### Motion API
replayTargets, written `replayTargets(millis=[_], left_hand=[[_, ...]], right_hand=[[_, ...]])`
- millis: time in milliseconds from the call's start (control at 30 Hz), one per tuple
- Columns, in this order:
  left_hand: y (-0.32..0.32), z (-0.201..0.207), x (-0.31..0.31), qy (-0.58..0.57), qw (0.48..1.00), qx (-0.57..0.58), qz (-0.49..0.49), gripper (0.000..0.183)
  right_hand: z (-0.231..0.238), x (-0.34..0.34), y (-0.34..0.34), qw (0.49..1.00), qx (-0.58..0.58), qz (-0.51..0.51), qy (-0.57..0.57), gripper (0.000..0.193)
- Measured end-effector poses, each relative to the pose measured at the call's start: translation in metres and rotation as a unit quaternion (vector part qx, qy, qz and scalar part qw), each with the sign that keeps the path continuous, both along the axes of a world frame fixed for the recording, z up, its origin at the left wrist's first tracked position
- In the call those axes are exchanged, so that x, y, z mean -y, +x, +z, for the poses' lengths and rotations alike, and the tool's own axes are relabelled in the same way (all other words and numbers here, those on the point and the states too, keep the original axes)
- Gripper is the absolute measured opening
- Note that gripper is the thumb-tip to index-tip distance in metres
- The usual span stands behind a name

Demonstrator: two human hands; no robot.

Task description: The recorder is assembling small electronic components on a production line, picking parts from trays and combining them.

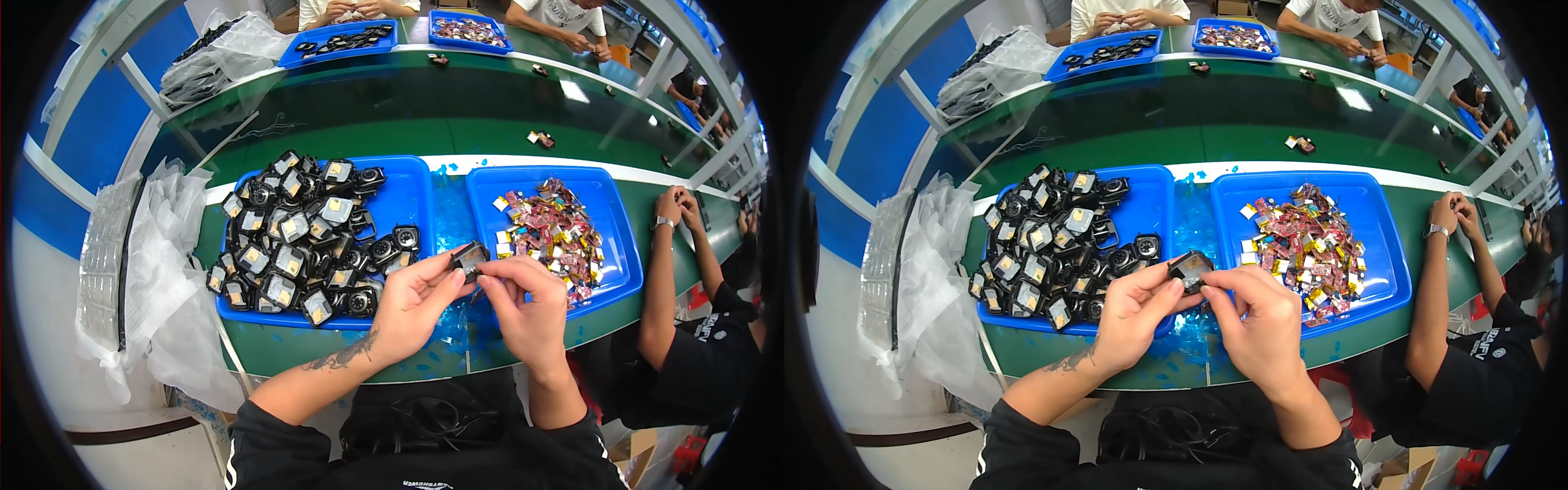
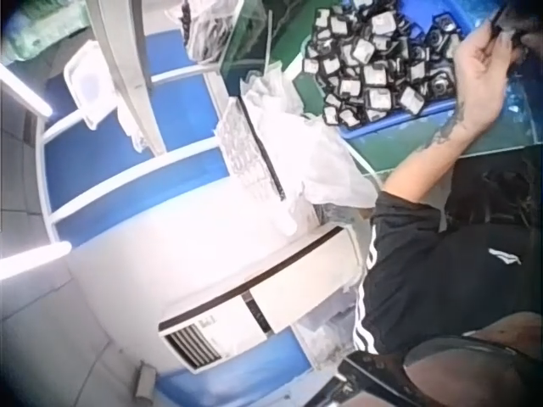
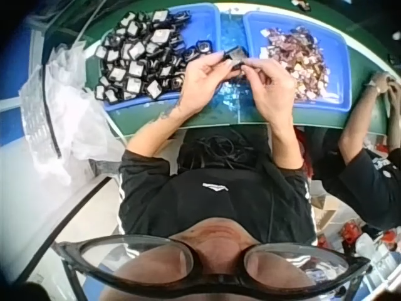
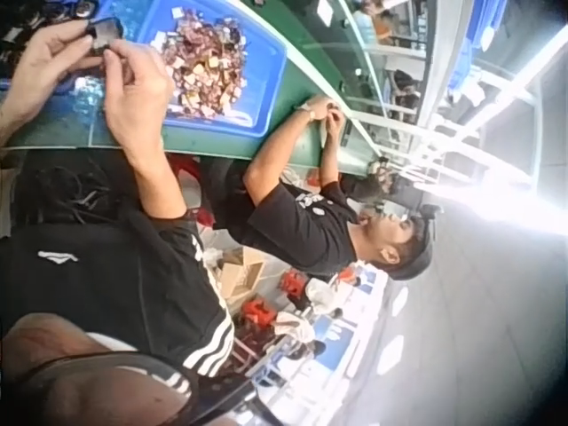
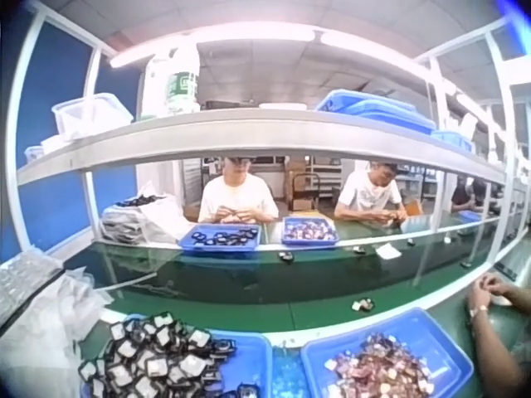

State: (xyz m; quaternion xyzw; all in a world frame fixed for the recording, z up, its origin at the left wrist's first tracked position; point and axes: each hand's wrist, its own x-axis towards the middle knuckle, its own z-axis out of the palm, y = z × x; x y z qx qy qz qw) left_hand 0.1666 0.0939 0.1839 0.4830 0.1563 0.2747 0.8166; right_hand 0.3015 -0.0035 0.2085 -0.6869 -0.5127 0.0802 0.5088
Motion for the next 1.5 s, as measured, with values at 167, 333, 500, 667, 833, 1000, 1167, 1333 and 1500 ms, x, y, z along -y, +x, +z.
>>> replayTargets(millis=[167, 333, 500, 667, 833, 1000, 1167, 1333, 1500], left_hand=[[0.0, -0.003, -0.001, 0.053, 0.998, 0.014, -0.008, 0.039], [0.001, -0.005, 0.003, 0.046, 0.999, 0.021, -0.014, 0.045], [-0.003, -0.005, 0.002, 0.028, 0.999, 0.024, -0.04, 0.044], [-0.005, -0.008, 0.001, 0.063, 0.997, 0.01, -0.042, 0.044], [-0.005, -0.004, 0.003, 0.091, 0.995, 0.003, -0.05, 0.045], [-0.005, -0.007, 0.002, 0.111, 0.992, -0.018, -0.05, 0.045], [-0.008, -0.006, 0.003, 0.151, 0.985, -0.049, -0.07, 0.043], [-0.007, -0.006, 0.005, 0.099, 0.993, -0.026, -0.058, 0.042], [0.002, -0.009, 0.004, -0.033, 0.998, 0.043, 0.013, 0.041]], right_hand=[[0.014, 0.001, -0.009, 0.998, 0.061, 0.0, 0.011, 0.013], [0.015, -0.002, -0.011, 0.998, 0.058, -0.017, -0.032, 0.015], [0.017, -0.002, -0.009, 0.998, 0.064, 0.015, -0.004, 0.012], [0.02, -0.004, -0.009, 0.999, 0.018, 0.017, -0.022, 0.011], [0.023, 0.0, -0.005, 0.999, 0.025, 0.021, -0.035, 0.011], [0.019, -0.001, -0.001, 0.998, 0.02, 0.033, -0.046, 0.01], [0.02, 0.0, 0.0, 0.999, -0.02, 0.028, -0.023, 0.014], [0.022, 0.001, 0.002, 0.999, 0.012, 0.029, -0.04, 0.026], [0.009, 0.005, -0.002, 0.994, 0.068, 0.051, 0.072, 0.036]])
